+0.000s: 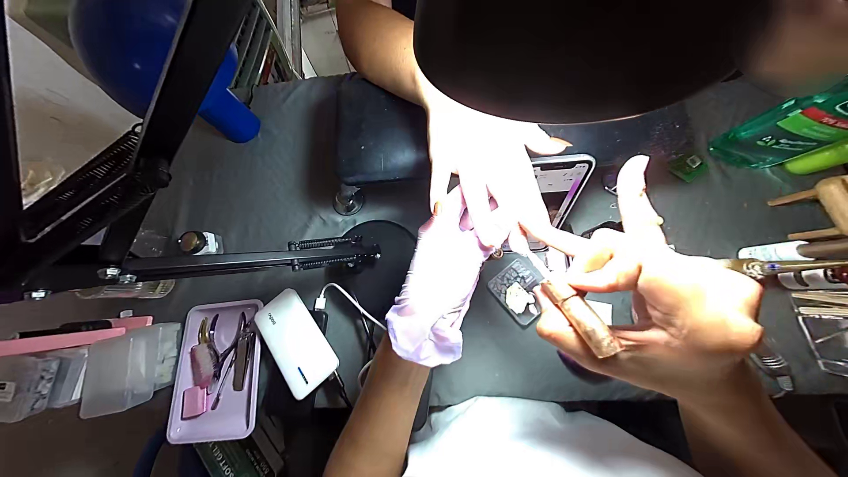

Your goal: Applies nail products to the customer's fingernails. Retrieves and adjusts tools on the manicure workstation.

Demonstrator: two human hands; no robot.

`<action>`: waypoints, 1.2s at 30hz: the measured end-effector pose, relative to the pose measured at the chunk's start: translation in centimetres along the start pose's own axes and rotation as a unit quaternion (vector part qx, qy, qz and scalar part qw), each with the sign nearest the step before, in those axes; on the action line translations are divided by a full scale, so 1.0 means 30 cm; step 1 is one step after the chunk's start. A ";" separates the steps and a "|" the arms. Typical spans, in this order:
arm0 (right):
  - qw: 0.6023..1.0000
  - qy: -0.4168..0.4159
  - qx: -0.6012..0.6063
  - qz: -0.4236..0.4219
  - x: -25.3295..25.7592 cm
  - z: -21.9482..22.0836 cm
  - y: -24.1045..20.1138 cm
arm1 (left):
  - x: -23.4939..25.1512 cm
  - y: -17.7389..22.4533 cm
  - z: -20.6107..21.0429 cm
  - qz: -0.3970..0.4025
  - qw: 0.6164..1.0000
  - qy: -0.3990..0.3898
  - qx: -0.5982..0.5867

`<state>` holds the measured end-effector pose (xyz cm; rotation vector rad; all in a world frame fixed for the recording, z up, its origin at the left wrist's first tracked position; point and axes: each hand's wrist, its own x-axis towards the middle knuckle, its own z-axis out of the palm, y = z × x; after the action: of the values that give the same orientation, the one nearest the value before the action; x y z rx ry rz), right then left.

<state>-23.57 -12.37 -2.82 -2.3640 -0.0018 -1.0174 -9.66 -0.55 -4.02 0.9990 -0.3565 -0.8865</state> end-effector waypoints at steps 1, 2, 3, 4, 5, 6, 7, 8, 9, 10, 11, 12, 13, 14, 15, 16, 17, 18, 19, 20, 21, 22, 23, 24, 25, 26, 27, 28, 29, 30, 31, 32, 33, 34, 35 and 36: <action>1.000 0.003 -0.003 0.000 -0.002 0.002 0.000 | -0.001 -0.002 0.000 0.002 1.000 0.000 -0.005; 1.000 0.007 -0.008 0.001 -0.003 0.005 -0.001 | -0.002 -0.004 -0.001 0.005 1.000 -0.003 -0.006; 1.000 0.009 -0.011 0.001 -0.004 0.007 -0.001 | -0.001 -0.006 -0.001 0.007 1.000 -0.004 -0.010; 1.000 0.010 -0.014 -0.001 -0.004 0.009 0.001 | -0.001 -0.006 0.001 0.007 1.000 -0.002 -0.010; 1.000 0.008 -0.018 -0.002 -0.005 0.010 0.003 | -0.001 -0.004 0.004 0.004 1.000 0.005 -0.001; 1.000 0.007 -0.020 -0.003 -0.007 0.011 0.005 | 0.000 -0.002 0.008 0.002 1.000 0.013 0.002; 1.000 0.009 -0.022 -0.003 -0.008 0.012 0.005 | -0.001 -0.001 0.009 -0.001 1.000 0.016 0.004; 1.000 0.009 -0.019 -0.003 -0.009 0.013 0.005 | -0.003 -0.002 0.005 -0.001 1.000 0.012 0.006; 1.000 0.006 -0.018 -0.003 -0.009 0.012 0.006 | -0.005 -0.003 0.002 0.001 1.000 0.008 0.010; 1.000 0.004 -0.017 -0.003 -0.009 0.010 0.007 | -0.007 -0.004 0.001 0.002 1.000 0.008 0.014; 1.000 0.001 -0.015 -0.003 -0.008 0.009 0.007 | -0.008 -0.005 -0.001 0.005 1.000 0.006 0.015; 1.000 -0.002 -0.012 -0.003 -0.006 0.006 0.007 | -0.009 -0.006 -0.002 0.006 1.000 0.003 0.019; 1.000 -0.005 -0.008 -0.003 -0.006 0.003 0.008 | -0.011 -0.007 -0.004 0.008 1.000 0.002 0.024; 1.000 -0.008 -0.004 -0.002 -0.007 0.000 0.011 | -0.013 -0.007 -0.005 0.012 0.999 0.004 0.033; 1.000 -0.012 -0.001 -0.001 -0.010 -0.003 0.013 | -0.014 -0.008 -0.005 0.021 0.999 0.009 0.046; 1.000 -0.018 0.007 -0.001 -0.011 -0.006 0.015 | -0.014 -0.008 -0.006 0.025 0.998 0.009 0.055; 1.000 -0.025 0.016 -0.001 -0.012 -0.011 0.017 | -0.012 -0.009 -0.006 0.026 0.998 0.008 0.056; 0.999 -0.032 0.027 -0.001 -0.012 -0.015 0.020 | -0.009 -0.009 -0.007 0.023 0.999 0.009 0.046; 0.999 -0.036 0.040 0.000 -0.009 -0.019 0.024 | -0.006 -0.010 -0.008 0.019 0.999 0.009 0.031; 0.998 -0.036 0.054 0.002 -0.006 -0.022 0.028 | -0.003 -0.011 -0.010 0.014 1.000 0.006 0.013; 0.998 -0.030 0.062 0.007 -0.002 -0.024 0.032 | -0.003 -0.012 -0.014 0.014 1.000 0.002 0.005; 0.998 -0.016 0.066 0.014 0.002 -0.021 0.033 | -0.004 -0.010 -0.014 0.015 1.000 0.003 0.015; 0.998 -0.003 0.065 0.020 0.007 -0.017 0.032 | -0.003 -0.010 -0.013 0.022 0.999 0.008 0.024; 0.998 0.005 0.061 0.021 0.011 -0.013 0.031 | -0.005 -0.011 -0.015 0.032 0.999 0.002 0.036; 0.998 0.006 0.055 0.019 0.013 -0.010 0.030 | -0.010 -0.013 -0.019 0.039 0.998 -0.005 0.052; 0.999 0.004 0.048 0.016 0.013 -0.008 0.027 | -0.017 -0.014 -0.022 0.043 0.997 -0.012 0.061; 0.999 0.004 0.035 0.012 0.012 -0.005 0.025 | -0.021 -0.014 -0.023 0.043 0.997 -0.013 0.059; 1.000 0.003 0.017 0.010 0.011 -0.003 0.022 | -0.022 -0.014 -0.024 0.043 0.997 -0.011 0.058; 1.000 -0.001 0.006 0.007 0.010 -0.004 0.020 | -0.022 -0.015 -0.027 0.043 0.997 -0.013 0.056; 1.000 -0.007 0.000 0.005 0.009 -0.005 0.019 | -0.023 -0.016 -0.030 0.041 0.997 -0.019 0.055; 1.000 -0.012 -0.005 0.002 0.010 -0.007 0.019 | -0.023 -0.015 -0.031 0.039 0.998 -0.022 0.054; 1.000 -0.019 -0.002 -0.001 0.010 -0.010 0.020 | -0.024 -0.015 -0.033 0.037 0.997 -0.022 0.057; 1.000 -0.029 0.002 -0.001 0.009 -0.016 0.023 | -0.025 -0.013 -0.032 0.034 0.997 -0.018 0.062; 0.999 -0.042 0.011 0.002 0.008 -0.024 0.025 | -0.029 -0.011 -0.032 0.027 0.997 -0.013 0.066; 0.998 -0.051 0.020 0.006 0.008 -0.033 0.027 | -0.035 -0.008 -0.031 0.018 0.998 -0.005 0.066; 0.998 -0.054 0.027 0.011 0.009 -0.039 0.029 | -0.038 -0.007 -0.031 0.013 0.998 -0.002 0.062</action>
<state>-23.96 -13.75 -2.42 -2.3608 -0.0442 -0.8687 -9.87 0.83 -4.53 1.1041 -0.4306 -0.8518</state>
